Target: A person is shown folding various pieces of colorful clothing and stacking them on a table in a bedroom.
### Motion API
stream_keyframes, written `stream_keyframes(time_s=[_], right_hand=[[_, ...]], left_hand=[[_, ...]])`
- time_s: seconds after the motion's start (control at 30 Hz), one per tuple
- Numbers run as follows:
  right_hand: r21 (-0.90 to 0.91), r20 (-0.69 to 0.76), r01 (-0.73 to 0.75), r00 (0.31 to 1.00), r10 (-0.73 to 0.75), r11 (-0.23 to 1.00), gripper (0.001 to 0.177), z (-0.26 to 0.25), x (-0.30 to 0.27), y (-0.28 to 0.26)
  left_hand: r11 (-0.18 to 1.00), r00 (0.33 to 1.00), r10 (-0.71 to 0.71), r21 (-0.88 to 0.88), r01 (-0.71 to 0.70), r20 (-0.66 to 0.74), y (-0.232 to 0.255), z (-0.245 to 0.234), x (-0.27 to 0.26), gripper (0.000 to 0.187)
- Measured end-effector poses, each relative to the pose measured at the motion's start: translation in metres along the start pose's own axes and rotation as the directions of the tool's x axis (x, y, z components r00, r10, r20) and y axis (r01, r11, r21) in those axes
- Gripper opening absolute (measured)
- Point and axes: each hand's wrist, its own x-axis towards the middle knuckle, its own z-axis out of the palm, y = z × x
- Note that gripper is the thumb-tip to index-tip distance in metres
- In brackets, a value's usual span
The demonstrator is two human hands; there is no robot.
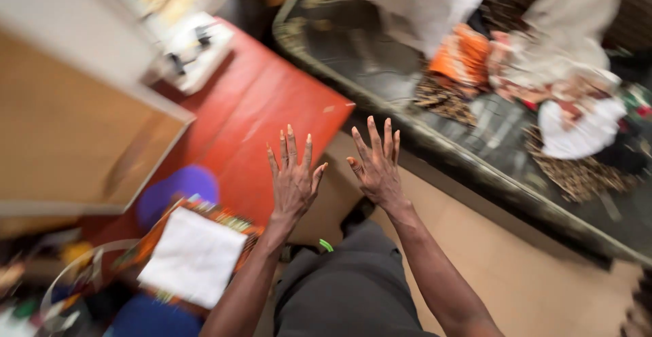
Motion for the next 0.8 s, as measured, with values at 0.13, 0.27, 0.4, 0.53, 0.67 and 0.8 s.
stream_keyframes(time_s=[0.13, 0.27, 0.4, 0.53, 0.67, 0.8], right_hand=[[-0.061, -0.067, -0.153, 0.987, 0.149, 0.986, 0.062, -0.042, -0.006, 0.099], [-0.069, -0.131, -0.256, 0.960, 0.246, 0.964, 0.060, -0.067, -0.002, 0.190], [-0.084, -0.139, -0.368, 0.924, 0.355, 0.926, 0.059, -0.086, -0.002, 0.249], [-0.066, -0.178, -0.458, 0.880, 0.441, 0.887, 0.059, -0.086, 0.005, 0.308], [-0.042, -0.173, -0.564, 0.817, 0.550, 0.825, 0.060, -0.084, 0.029, 0.347], [-0.035, -0.200, -0.607, 0.783, 0.589, 0.794, 0.062, -0.084, 0.054, 0.397]], left_hand=[[0.992, 0.990, 0.120, -0.057, -0.116, 0.071, 0.073, 0.056, 0.075, 0.070], [0.977, 0.974, 0.203, -0.086, -0.195, 0.104, 0.141, 0.084, 0.151, 0.069], [0.963, 0.953, 0.264, -0.099, -0.251, 0.147, 0.178, 0.124, 0.197, 0.068], [0.930, 0.917, 0.361, -0.144, -0.339, 0.169, 0.199, 0.174, 0.250, 0.063], [0.887, 0.860, 0.454, -0.205, -0.413, 0.233, 0.202, 0.230, 0.306, 0.059], [0.866, 0.828, 0.494, -0.230, -0.443, 0.264, 0.222, 0.268, 0.373, 0.058]])
